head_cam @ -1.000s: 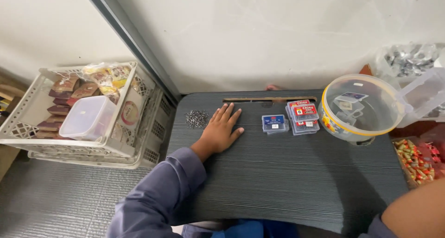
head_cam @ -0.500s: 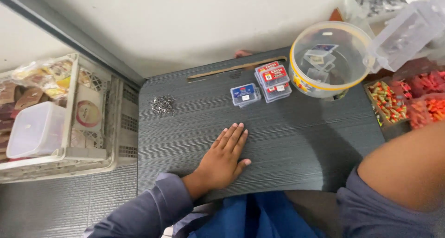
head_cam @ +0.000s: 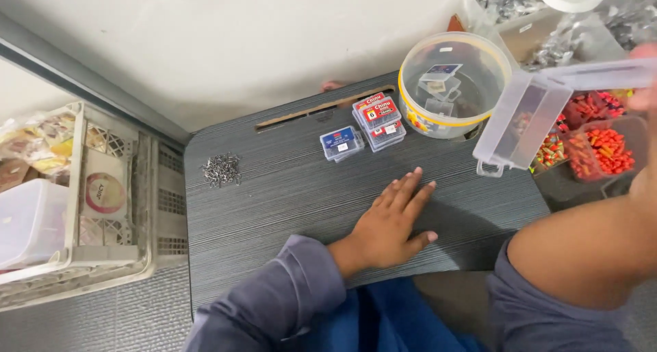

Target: The person sits at a table and sorts small metal clips from a pile into a small plastic container. They repeatedly pick up clips and place them into the container, occasionally adjusting the pile or the container. The task continues throughout the clip with no visible final state shown.

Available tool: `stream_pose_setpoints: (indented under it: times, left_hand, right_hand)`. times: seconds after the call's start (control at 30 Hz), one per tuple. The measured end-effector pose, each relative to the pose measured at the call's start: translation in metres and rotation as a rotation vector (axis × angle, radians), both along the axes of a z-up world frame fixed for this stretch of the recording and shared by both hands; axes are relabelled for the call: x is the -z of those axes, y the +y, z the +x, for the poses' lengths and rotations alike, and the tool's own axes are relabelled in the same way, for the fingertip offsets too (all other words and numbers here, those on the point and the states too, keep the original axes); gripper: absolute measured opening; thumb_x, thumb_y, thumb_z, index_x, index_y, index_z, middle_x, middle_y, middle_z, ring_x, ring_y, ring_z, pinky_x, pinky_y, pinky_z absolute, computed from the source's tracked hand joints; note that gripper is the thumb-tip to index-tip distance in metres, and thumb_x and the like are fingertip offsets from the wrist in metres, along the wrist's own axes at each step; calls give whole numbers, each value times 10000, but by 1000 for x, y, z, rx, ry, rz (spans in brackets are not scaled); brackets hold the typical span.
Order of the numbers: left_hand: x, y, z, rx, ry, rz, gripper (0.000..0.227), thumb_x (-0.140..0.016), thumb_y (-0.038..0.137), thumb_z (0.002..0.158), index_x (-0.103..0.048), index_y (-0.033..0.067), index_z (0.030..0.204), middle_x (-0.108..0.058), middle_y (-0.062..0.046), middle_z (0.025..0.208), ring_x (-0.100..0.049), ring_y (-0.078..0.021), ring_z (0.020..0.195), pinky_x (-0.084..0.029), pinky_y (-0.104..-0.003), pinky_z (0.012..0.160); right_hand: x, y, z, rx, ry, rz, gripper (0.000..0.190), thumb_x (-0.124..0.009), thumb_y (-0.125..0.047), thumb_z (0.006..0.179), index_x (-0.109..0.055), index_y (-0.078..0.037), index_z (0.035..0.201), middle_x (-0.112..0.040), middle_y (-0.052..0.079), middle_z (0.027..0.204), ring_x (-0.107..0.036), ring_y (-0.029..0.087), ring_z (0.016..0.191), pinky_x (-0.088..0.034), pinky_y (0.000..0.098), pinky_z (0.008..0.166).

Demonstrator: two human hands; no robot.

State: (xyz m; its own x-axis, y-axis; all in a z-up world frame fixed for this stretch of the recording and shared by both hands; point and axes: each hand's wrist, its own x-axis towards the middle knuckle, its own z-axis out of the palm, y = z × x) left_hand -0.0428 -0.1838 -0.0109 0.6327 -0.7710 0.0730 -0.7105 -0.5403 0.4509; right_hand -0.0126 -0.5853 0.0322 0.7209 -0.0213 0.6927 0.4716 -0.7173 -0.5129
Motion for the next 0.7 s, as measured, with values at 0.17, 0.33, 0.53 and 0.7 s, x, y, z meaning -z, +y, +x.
stream_pose_setpoints:
  times: [0.17,0.33,0.53,0.7]
  left_hand:
    - [-8,40,17,-6,442,-1056,624,-310,500,1114,-338,32,1525,-336,-172,1589,-314,-295,1523,-281,-458,1296]
    - [11,77,22,136,667,-1100,856,-483,610,1015,-209,21,1572,-301,-181,1599,-386,-343,1451,-317,-486,1216]
    - [15,100,47,33,696,-765,358,-573,228,1019,-632,84,1341,-703,-110,1045,-656,-224,962,-523,-409,915]
    - [12,105,61,-54,595,-696,254,-550,166,1025,-737,112,1189,-719,-117,868,-678,-211,701,-550,-362,713]
  right_hand:
    - [-119,190,-69,-23,69,76,169,-647,190,1193,-578,187,1347,-633,313,1301,-604,332,1154,-486,383,1064]
    - [-74,257,-51,-116,272,-74,124,-713,-25,951,-754,-35,1067,-761,104,964,-716,215,829,-553,337,779]
    - [-9,287,-51,-196,405,199,252,-709,-22,892,-737,-73,1138,-764,66,987,-724,173,779,-584,315,762]
    - [34,270,-75,179,368,85,159,-693,-55,934,-748,-92,1079,-709,45,913,-685,208,784,-566,339,748]
